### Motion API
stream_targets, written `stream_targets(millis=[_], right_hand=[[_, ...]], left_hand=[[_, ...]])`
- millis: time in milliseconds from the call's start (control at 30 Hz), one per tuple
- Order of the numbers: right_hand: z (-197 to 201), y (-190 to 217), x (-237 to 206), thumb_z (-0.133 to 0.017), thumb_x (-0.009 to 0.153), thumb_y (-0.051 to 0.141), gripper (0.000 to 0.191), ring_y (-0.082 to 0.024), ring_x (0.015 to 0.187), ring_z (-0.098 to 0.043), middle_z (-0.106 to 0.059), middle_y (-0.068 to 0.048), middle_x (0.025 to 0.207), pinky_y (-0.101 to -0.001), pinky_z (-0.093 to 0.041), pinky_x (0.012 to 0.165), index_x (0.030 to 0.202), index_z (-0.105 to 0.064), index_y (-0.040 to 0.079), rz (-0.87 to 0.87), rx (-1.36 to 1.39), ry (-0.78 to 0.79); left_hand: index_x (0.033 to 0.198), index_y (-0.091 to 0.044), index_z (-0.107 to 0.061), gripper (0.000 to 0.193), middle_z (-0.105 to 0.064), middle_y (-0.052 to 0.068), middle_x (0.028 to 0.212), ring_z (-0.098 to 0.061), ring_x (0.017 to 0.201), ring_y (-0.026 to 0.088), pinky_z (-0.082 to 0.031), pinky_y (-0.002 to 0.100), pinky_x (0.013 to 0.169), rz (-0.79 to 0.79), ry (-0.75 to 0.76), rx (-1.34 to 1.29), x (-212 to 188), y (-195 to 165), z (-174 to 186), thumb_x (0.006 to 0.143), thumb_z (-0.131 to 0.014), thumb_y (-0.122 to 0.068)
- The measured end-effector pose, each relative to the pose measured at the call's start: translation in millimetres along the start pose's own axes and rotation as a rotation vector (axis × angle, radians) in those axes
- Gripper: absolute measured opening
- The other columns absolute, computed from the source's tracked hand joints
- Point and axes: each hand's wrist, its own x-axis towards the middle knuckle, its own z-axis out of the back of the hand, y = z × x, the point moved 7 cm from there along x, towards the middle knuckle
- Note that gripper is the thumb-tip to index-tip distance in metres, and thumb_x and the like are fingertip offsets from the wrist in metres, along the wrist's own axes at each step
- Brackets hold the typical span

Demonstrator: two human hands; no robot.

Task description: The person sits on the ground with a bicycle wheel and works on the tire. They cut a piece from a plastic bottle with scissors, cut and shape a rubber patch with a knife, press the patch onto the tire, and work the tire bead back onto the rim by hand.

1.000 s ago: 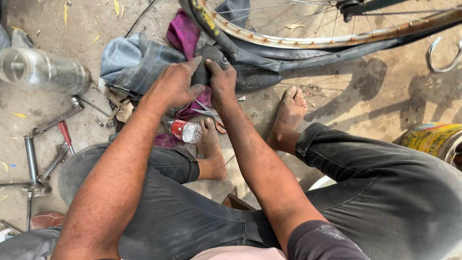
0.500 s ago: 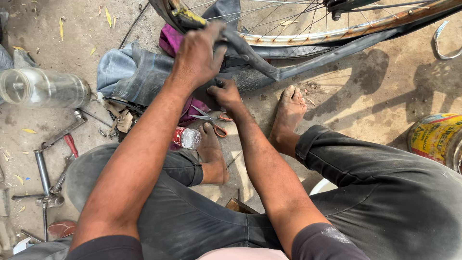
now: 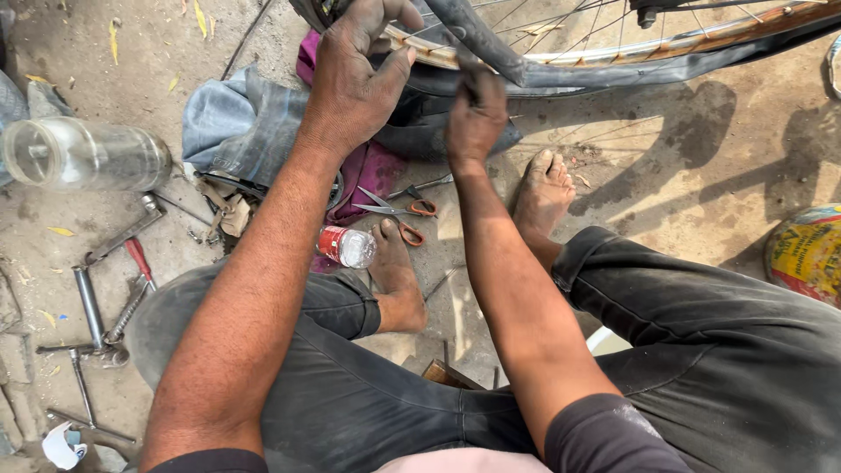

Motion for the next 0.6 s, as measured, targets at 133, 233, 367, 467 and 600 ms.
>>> stream_targets(millis=[133, 233, 367, 467, 600], right_hand=[[-35, 32, -13, -0.065, 0.079, -0.007, 0.043, -0.038, 0.107, -0.066, -0.069, -0.016, 0.115, -0.0453, -0.053, 0.095, 0.118, -0.069, 0.01, 0.41, -0.054, 0.139], [-54, 22, -18, -0.066, 0.08, -0.004, 0.041, -0.043, 0.102, -0.067, -0.069, -0.02, 0.111, -0.0492, -0.054, 0.088, 0.119, -0.068, 0.009, 0.346, -0.071, 0.31], [-57, 3, -20, -0.061, 0.083, -0.005, 0.04, -0.046, 0.103, -0.067, -0.071, -0.023, 0.108, -0.0525, -0.054, 0.088, 0.12, -0.069, 0.008, 0.22, -0.107, 0.34], [-58, -2, -20, -0.062, 0.084, -0.003, 0.032, -0.044, 0.103, -0.068, -0.072, -0.023, 0.105, -0.0513, -0.055, 0.088, 0.114, -0.07, 0.007, 0.169, -0.133, 0.324], [-54, 6, -15, -0.059, 0.083, -0.003, 0.03, -0.039, 0.099, -0.073, -0.075, -0.02, 0.1, -0.0455, -0.057, 0.085, 0.109, -0.073, 0.006, 0.19, -0.037, 0.261]], left_hand=[[0.111, -0.001, -0.064, 0.019, -0.073, 0.009, 0.12, -0.071, 0.11, 0.019, -0.058, 0.033, 0.096, 0.083, 0.088, -0.027, -1, 12, -3, 0.093, -0.062, 0.003], [0.104, -0.003, -0.069, 0.017, -0.077, 0.009, 0.106, -0.075, 0.099, 0.019, -0.059, 0.034, 0.09, 0.191, 0.112, 0.138, -11, 35, -2, 0.088, -0.064, -0.002], [0.095, -0.005, -0.076, 0.012, -0.078, 0.014, 0.096, -0.076, 0.093, 0.027, -0.058, 0.04, 0.087, 0.441, 0.096, 0.431, -29, 80, 12, 0.086, -0.075, -0.012], [0.098, -0.004, -0.074, 0.024, -0.077, 0.015, 0.096, -0.075, 0.093, 0.029, -0.057, 0.042, 0.087, 0.651, 0.024, 0.414, -37, 103, 24, 0.082, -0.08, -0.02], [0.111, 0.004, -0.066, 0.049, -0.074, 0.019, 0.105, -0.073, 0.094, 0.033, -0.055, 0.043, 0.084, 0.383, -0.246, 0.314, -15, 88, 31, 0.077, -0.086, -0.024]])
